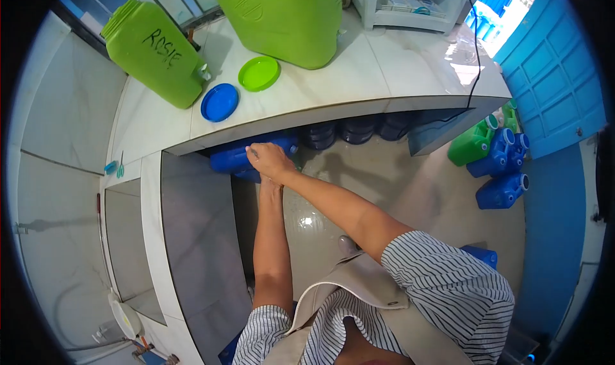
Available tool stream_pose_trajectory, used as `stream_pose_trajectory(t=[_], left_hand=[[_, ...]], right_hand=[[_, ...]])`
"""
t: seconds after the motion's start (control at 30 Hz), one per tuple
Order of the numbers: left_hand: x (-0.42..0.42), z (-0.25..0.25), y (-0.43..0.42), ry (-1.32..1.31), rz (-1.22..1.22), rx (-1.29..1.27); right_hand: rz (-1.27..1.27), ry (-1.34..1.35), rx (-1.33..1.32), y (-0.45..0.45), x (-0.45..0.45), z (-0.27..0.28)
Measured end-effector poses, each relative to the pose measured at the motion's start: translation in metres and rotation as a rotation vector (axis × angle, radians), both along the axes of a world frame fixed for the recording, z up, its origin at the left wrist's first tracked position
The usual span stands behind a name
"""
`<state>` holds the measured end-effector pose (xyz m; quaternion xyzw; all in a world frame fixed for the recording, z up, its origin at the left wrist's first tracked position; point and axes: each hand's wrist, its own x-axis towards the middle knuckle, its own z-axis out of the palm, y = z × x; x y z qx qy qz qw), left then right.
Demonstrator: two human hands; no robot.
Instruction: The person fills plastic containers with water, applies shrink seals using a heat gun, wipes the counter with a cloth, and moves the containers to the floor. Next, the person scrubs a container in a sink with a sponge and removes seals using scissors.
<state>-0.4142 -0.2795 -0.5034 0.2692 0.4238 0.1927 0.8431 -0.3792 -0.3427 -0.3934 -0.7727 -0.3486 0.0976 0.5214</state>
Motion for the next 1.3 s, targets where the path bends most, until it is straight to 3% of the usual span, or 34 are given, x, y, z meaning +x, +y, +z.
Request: stream_pose_trajectory(t=[0.2,0.27,0.33,0.47,0.53,0.6,0.73,0.8,0.83,0.9,0.93,1.0,1.03,1.07,1.1,1.13,1.2,1.27,1.3], left_hand=[[-0.035,0.021,0.006,0.152,-0.098,0.076],[-0.042,0.046,0.002,0.113,-0.175,0.080],[-0.045,0.078,-0.005,0.034,-0.265,0.078],[-0.003,0.138,-0.023,-0.126,-0.681,0.133],[0.046,0.165,-0.034,-0.233,-0.798,0.098],[0.097,0.198,-0.058,-0.401,-0.700,0.142],[0.186,0.208,-0.081,-0.589,-0.557,0.271],[0.191,0.206,-0.097,-0.211,-0.326,0.667],[0.198,0.184,-0.097,-0.212,-0.331,0.669],[0.211,0.120,-0.092,0.386,-0.164,1.482],[0.209,0.123,-0.108,0.391,-0.159,1.481],[0.209,0.139,-0.154,0.011,-0.548,2.152],[0.217,0.129,-0.160,0.011,-0.552,2.154],[0.232,0.113,-0.163,0.173,-0.626,2.240],[0.251,0.104,-0.170,0.335,-0.696,2.324],[0.270,0.102,-0.183,0.318,-0.704,2.337],[0.299,0.095,-0.215,0.437,-0.822,2.299],[0.332,0.097,-0.274,0.441,-0.881,2.293],[0.352,0.099,-0.305,0.449,-0.913,2.297]], right_hand=[[-0.018,0.083,-0.061,0.012,-0.014,-0.004],[0.177,0.293,0.153,0.000,-0.009,-0.003],[0.219,0.262,0.150,-0.037,0.007,0.011],[0.288,0.017,0.114,-0.110,0.074,0.048],[0.240,-0.031,-0.067,-0.150,0.105,0.105],[0.168,-0.354,0.029,-0.180,0.139,0.133],[0.222,-0.570,-0.033,-0.232,0.195,0.159],[0.179,-0.961,-0.301,-0.251,0.222,0.131],[0.204,-0.890,-0.485,-0.270,0.230,0.117],[0.248,-0.614,-0.293,-0.310,0.255,0.087],[0.198,-0.370,-0.217,-0.334,0.263,0.086],[0.102,0.080,-0.052,-0.388,0.291,0.082],[0.065,0.194,0.071,-0.418,0.304,0.089],[-0.005,0.365,0.260,-0.448,0.316,0.100],[-0.096,0.331,0.372,-0.479,0.337,0.101],[-0.216,0.211,0.488,-0.509,0.363,0.097],[-0.603,0.024,0.417,-0.547,0.417,0.084],[-0.439,-0.269,0.093,-0.571,0.478,0.027],[-0.084,-0.031,0.099,-0.567,0.476,0.041]])
